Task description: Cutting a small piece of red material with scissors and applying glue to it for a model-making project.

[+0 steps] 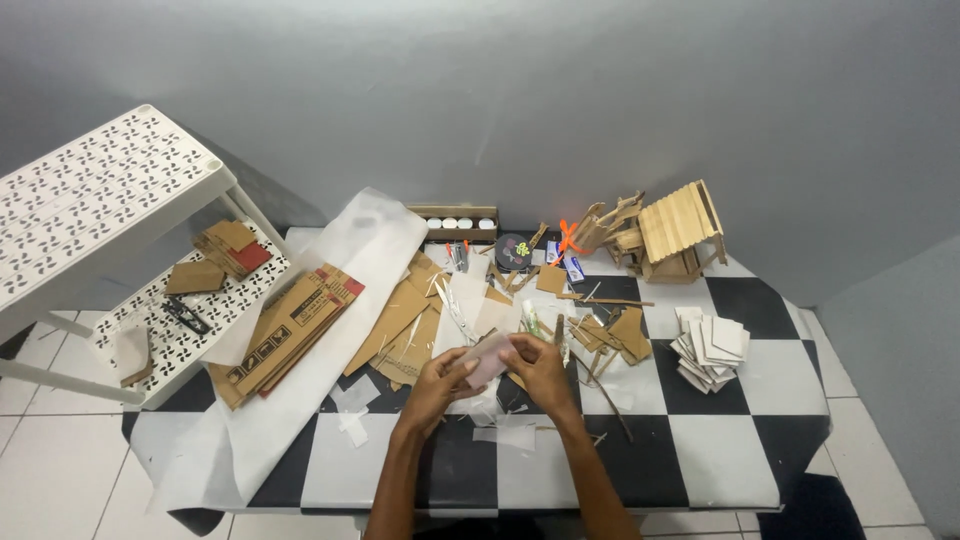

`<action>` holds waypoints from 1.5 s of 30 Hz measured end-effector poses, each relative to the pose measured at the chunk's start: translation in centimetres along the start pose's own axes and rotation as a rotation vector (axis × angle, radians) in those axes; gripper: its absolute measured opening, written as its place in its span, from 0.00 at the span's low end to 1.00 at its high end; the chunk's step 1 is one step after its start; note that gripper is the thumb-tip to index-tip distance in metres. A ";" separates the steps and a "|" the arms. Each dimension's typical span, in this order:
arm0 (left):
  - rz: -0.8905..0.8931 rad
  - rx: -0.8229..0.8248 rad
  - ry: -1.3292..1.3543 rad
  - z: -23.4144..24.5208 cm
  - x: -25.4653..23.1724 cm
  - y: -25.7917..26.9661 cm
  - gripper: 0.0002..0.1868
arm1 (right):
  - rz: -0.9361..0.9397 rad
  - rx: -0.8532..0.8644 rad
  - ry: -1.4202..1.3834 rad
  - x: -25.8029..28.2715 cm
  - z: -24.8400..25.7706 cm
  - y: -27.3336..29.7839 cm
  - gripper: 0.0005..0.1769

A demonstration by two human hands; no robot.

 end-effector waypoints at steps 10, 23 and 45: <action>0.147 0.122 0.097 2.8 2.0 -0.5 0.22 | -0.049 0.060 0.108 -4.0 -3.0 -0.9 0.16; 0.110 -0.043 0.014 3.0 7.1 -4.9 0.29 | -0.081 -0.155 0.040 -5.5 -2.4 -0.3 0.16; -0.076 -0.227 -0.146 3.3 4.4 -2.9 0.26 | -0.010 -0.425 0.921 -3.0 -3.7 -2.7 0.21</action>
Point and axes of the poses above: each hand's wrist, its own y-axis away from the middle knuckle, its own z-axis out of the back of the hand, x = y × z, the point moved 1 cm from there along -y, towards the middle knuckle, and after that the axes turned 3 degrees about x, right-handed, at the moved point
